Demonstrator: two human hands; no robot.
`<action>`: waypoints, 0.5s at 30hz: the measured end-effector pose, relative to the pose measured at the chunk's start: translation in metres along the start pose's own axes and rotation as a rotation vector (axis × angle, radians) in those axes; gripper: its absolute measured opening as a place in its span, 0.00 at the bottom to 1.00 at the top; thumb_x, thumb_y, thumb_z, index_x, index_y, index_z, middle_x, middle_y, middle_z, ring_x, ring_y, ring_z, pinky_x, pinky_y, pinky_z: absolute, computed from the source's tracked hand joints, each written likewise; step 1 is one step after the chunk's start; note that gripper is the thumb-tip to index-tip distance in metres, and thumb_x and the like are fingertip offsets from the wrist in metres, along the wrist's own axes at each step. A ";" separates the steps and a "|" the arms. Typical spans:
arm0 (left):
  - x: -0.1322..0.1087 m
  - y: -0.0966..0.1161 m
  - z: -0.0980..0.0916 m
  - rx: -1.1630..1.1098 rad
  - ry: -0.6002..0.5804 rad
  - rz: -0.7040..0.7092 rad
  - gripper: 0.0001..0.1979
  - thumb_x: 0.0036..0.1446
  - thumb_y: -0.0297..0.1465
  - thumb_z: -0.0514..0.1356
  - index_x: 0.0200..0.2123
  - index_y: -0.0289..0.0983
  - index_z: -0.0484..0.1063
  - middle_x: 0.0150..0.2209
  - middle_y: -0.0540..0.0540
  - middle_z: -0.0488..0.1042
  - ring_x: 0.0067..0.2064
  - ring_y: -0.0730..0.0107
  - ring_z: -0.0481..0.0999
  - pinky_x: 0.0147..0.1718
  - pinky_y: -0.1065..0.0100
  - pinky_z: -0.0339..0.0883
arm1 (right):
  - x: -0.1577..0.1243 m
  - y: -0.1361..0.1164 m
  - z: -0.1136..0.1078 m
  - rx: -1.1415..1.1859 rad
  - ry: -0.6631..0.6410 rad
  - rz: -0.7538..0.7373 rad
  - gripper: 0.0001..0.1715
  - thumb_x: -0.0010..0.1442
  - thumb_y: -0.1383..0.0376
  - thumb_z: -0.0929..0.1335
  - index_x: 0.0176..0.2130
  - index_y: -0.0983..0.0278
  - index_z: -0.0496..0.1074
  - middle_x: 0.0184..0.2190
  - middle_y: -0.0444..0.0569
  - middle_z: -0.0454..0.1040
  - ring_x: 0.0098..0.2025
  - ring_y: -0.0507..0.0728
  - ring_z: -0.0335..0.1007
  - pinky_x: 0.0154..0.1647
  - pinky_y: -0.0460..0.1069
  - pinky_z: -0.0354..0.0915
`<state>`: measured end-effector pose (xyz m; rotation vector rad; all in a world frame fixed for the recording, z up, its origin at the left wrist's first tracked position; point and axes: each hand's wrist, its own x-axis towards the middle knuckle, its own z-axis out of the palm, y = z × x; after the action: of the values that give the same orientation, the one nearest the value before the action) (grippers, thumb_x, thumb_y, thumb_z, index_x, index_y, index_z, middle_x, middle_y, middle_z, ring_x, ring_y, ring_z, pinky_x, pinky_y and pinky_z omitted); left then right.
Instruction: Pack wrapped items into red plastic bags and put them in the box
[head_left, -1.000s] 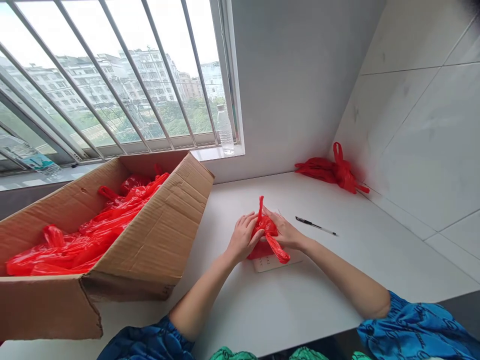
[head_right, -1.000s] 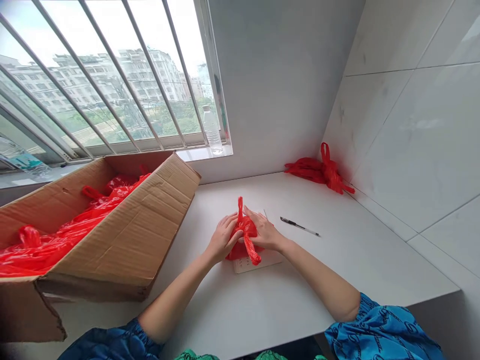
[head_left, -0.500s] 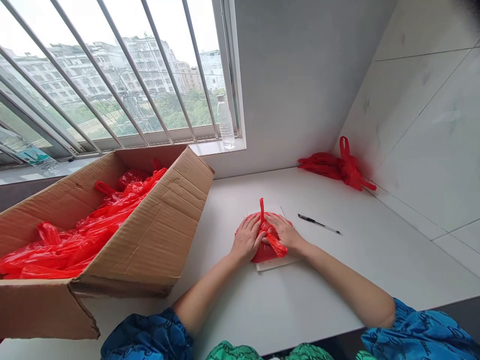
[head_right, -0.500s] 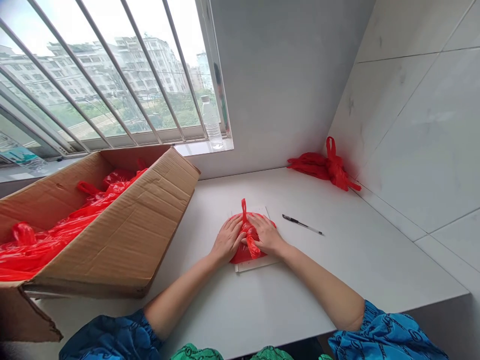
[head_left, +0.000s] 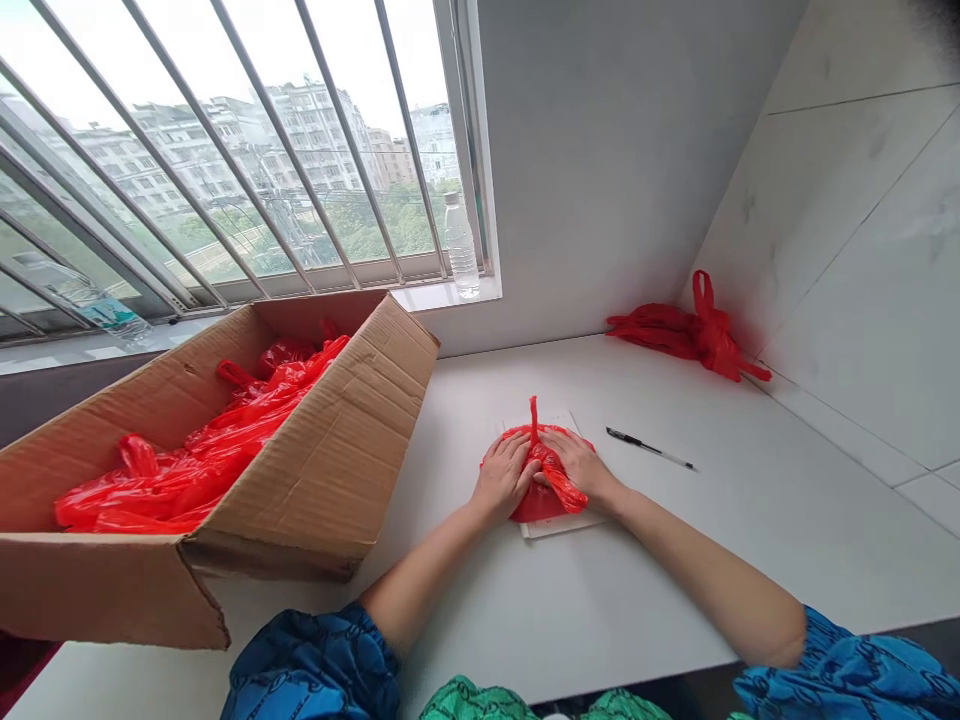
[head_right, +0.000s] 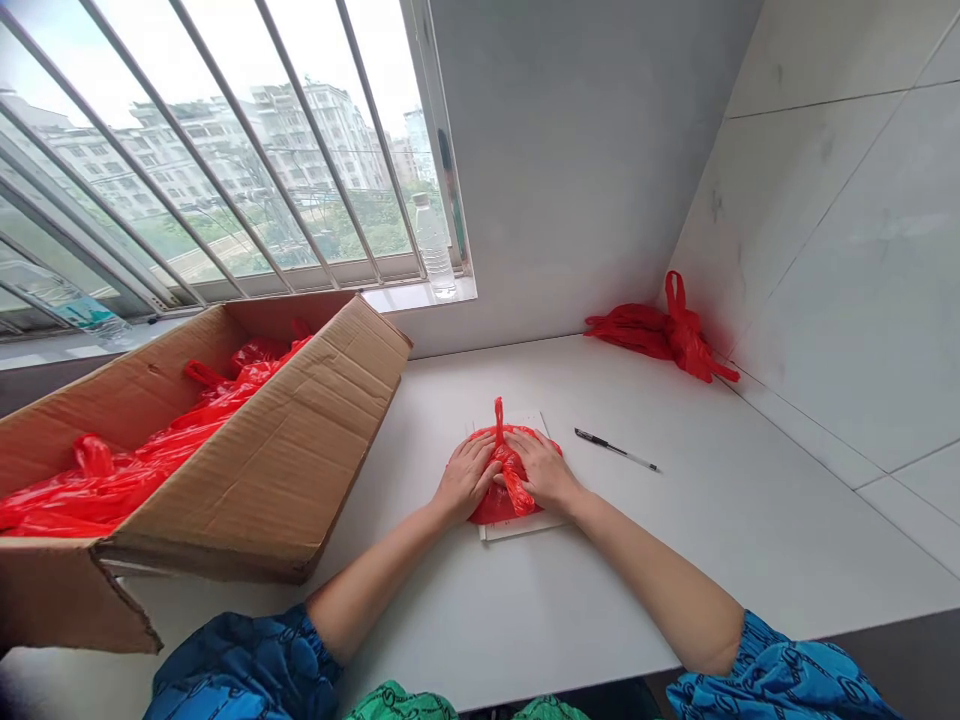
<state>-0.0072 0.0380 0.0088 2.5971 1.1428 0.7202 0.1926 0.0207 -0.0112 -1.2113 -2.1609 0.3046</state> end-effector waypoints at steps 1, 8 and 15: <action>-0.002 0.002 -0.004 0.001 0.000 -0.004 0.20 0.71 0.37 0.44 0.55 0.39 0.70 0.59 0.44 0.71 0.63 0.61 0.66 0.64 0.54 0.57 | 0.000 -0.003 -0.005 0.026 0.027 -0.004 0.29 0.66 0.48 0.64 0.59 0.61 0.69 0.58 0.54 0.72 0.61 0.65 0.66 0.65 0.62 0.56; -0.014 0.042 -0.048 -0.137 -0.142 -0.026 0.23 0.59 0.52 0.59 0.44 0.39 0.70 0.41 0.46 0.77 0.42 0.62 0.76 0.48 0.61 0.67 | -0.008 -0.046 -0.043 0.397 0.144 0.084 0.15 0.63 0.51 0.69 0.35 0.58 0.78 0.36 0.48 0.80 0.38 0.59 0.76 0.42 0.54 0.70; -0.032 0.093 -0.135 -0.284 -0.301 -0.129 0.15 0.62 0.42 0.58 0.30 0.37 0.67 0.23 0.54 0.63 0.25 0.77 0.60 0.25 0.74 0.56 | -0.030 -0.062 -0.059 0.786 0.135 0.053 0.16 0.66 0.53 0.67 0.35 0.59 0.77 0.25 0.46 0.75 0.29 0.56 0.71 0.33 0.51 0.68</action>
<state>-0.0364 -0.0490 0.1487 2.2752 1.0208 0.4114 0.1987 -0.0437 0.0516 -0.7953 -1.6290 0.9555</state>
